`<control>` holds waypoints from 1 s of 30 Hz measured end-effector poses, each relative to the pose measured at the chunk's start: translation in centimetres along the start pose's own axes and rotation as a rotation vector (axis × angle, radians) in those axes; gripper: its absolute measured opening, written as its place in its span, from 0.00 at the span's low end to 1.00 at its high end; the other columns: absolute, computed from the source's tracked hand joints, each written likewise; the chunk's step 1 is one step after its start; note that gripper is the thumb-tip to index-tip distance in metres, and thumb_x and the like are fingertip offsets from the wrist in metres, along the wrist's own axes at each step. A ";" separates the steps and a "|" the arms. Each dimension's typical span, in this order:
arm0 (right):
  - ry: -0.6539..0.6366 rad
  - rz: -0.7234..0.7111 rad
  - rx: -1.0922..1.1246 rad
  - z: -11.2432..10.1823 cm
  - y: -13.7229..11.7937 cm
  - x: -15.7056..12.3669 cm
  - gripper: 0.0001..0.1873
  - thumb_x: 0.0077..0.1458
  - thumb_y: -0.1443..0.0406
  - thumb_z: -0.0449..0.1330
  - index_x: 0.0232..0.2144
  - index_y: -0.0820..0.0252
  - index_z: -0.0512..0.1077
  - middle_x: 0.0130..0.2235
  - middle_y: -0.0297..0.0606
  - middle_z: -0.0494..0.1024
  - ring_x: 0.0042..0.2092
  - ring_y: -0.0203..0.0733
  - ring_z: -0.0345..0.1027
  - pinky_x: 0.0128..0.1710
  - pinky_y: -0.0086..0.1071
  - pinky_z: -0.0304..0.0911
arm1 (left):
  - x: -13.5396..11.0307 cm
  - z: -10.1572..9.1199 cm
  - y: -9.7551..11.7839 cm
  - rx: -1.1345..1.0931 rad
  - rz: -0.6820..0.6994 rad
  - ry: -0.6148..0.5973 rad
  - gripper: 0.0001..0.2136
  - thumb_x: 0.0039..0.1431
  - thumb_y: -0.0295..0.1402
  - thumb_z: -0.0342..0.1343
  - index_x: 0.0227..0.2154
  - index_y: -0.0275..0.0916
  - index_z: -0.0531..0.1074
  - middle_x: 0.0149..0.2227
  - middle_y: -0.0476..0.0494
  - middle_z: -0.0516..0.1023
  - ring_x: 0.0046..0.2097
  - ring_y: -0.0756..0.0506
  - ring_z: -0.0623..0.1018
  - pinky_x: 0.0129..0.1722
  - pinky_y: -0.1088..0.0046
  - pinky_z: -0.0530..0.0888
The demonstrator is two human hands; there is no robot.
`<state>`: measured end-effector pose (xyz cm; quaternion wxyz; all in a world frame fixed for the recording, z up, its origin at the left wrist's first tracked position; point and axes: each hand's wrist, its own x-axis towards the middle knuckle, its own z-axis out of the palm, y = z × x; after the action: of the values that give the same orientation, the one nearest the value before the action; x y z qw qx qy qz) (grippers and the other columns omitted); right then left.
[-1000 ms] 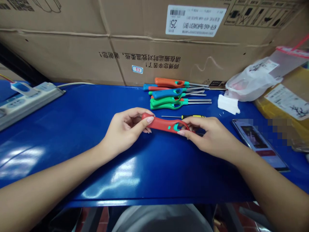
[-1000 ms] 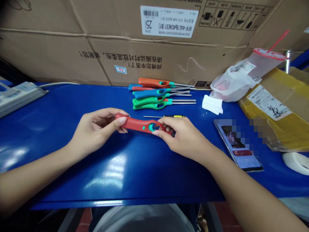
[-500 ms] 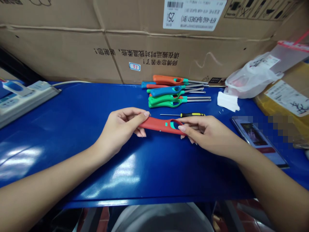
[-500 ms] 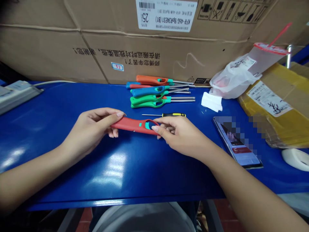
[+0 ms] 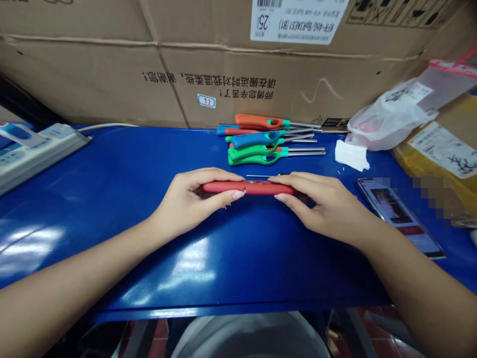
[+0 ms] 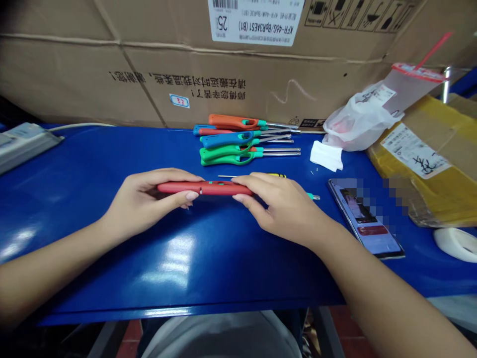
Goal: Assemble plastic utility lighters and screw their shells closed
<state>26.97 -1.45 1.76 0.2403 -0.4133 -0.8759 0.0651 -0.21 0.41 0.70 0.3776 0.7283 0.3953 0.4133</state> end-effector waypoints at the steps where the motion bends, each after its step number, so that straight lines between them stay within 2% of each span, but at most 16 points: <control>1: 0.001 -0.017 -0.004 -0.1 0.1 0.0 0.16 0.68 0.61 0.57 0.54 0.56 0.76 0.50 0.43 0.84 0.48 0.50 0.80 0.47 0.41 0.75 | 0.0 -0.1 -0.1 0.020 0.045 -0.006 0.12 0.57 0.39 0.69 0.42 0.40 0.84 0.42 0.42 0.86 0.30 0.49 0.82 0.34 0.75 0.81; 3: -0.018 -0.040 -0.015 -0.2 0.2 -0.1 0.15 0.68 0.62 0.57 0.52 0.57 0.77 0.49 0.42 0.85 0.47 0.49 0.80 0.46 0.40 0.75 | 0.1 -0.4 -0.2 0.062 0.118 -0.026 0.11 0.59 0.38 0.68 0.42 0.40 0.84 0.42 0.43 0.86 0.30 0.49 0.83 0.34 0.76 0.80; 8: -0.080 -0.073 -0.077 -0.2 0.3 -0.2 0.13 0.68 0.61 0.57 0.48 0.58 0.79 0.45 0.41 0.86 0.44 0.48 0.82 0.43 0.37 0.72 | 0.3 -1.1 -0.1 0.316 0.321 -0.131 0.07 0.63 0.35 0.64 0.42 0.42 0.83 0.41 0.45 0.87 0.39 0.46 0.85 0.42 0.74 0.79; 12: -0.164 -0.102 -0.091 0.6 -0.5 0.0 0.16 0.71 0.56 0.54 0.45 0.57 0.79 0.44 0.39 0.87 0.42 0.45 0.81 0.41 0.36 0.69 | -0.1 -0.8 0.4 0.533 0.453 -0.300 0.12 0.66 0.38 0.61 0.49 0.40 0.80 0.45 0.42 0.86 0.42 0.43 0.85 0.42 0.71 0.78; 15: -0.198 -0.149 -0.119 1.0 -1.1 0.3 0.18 0.72 0.55 0.52 0.44 0.56 0.79 0.42 0.37 0.86 0.40 0.43 0.79 0.40 0.37 0.65 | -0.6 -0.2 0.6 0.708 0.531 -0.365 0.15 0.71 0.40 0.55 0.53 0.39 0.77 0.45 0.42 0.85 0.42 0.42 0.84 0.40 0.69 0.76; 18: -0.136 -0.158 -0.200 0.4 -1.1 0.5 0.17 0.70 0.53 0.56 0.45 0.57 0.79 0.42 0.38 0.86 0.42 0.45 0.77 0.45 0.41 0.61 | -0.6 -0.4 0.5 0.735 0.464 -0.381 0.14 0.74 0.37 0.49 0.51 0.39 0.77 0.40 0.43 0.85 0.38 0.44 0.83 0.37 0.71 0.74; 21: -0.055 -0.060 -0.312 -1.3 0.0 0.4 0.16 0.64 0.56 0.61 0.49 0.57 0.77 0.48 0.41 0.84 0.49 0.52 0.75 0.50 0.46 0.58 | 0.0 -1.6 0.0 0.665 0.345 -0.394 0.15 0.73 0.37 0.49 0.51 0.39 0.77 0.40 0.44 0.85 0.38 0.45 0.83 0.35 0.73 0.73; 23: -0.084 0.011 -0.376 -2.4 1.1 0.3 0.16 0.60 0.61 0.62 0.50 0.56 0.76 0.49 0.40 0.83 0.52 0.55 0.75 0.50 0.48 0.58 | 0.5 -2.5 -0.2 0.654 0.279 -0.413 0.15 0.73 0.36 0.48 0.51 0.40 0.78 0.44 0.45 0.85 0.40 0.45 0.83 0.36 0.73 0.72; 25: -0.089 0.069 -0.403 -3.2 2.2 0.1 0.14 0.58 0.62 0.63 0.47 0.57 0.77 0.45 0.39 0.84 0.48 0.56 0.76 0.50 0.49 0.58 | 1.0 -3.3 -0.3 0.654 0.207 -0.422 0.15 0.73 0.37 0.48 0.50 0.41 0.78 0.43 0.45 0.85 0.39 0.46 0.82 0.35 0.73 0.71; 28: -0.108 0.045 -0.352 -3.5 3.2 0.1 0.08 0.63 0.62 0.60 0.42 0.55 0.78 0.42 0.38 0.85 0.45 0.52 0.77 0.51 0.48 0.58 | 1.3 -3.6 -0.1 0.630 0.095 -0.445 0.14 0.72 0.39 0.49 0.43 0.40 0.79 0.34 0.48 0.82 0.31 0.48 0.76 0.30 0.74 0.66; 30: -0.113 0.004 -0.306 -3.3 3.4 0.1 0.09 0.67 0.63 0.57 0.42 0.55 0.78 0.42 0.38 0.85 0.45 0.50 0.77 0.52 0.47 0.58 | 1.4 -3.5 0.1 0.592 0.049 -0.470 0.15 0.72 0.39 0.49 0.38 0.38 0.78 0.28 0.49 0.77 0.27 0.50 0.71 0.28 0.74 0.63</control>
<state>30.81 0.55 3.62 0.1250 -0.4425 -0.8869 -0.0454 -2.85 2.35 2.51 0.2213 0.8899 0.3828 0.1119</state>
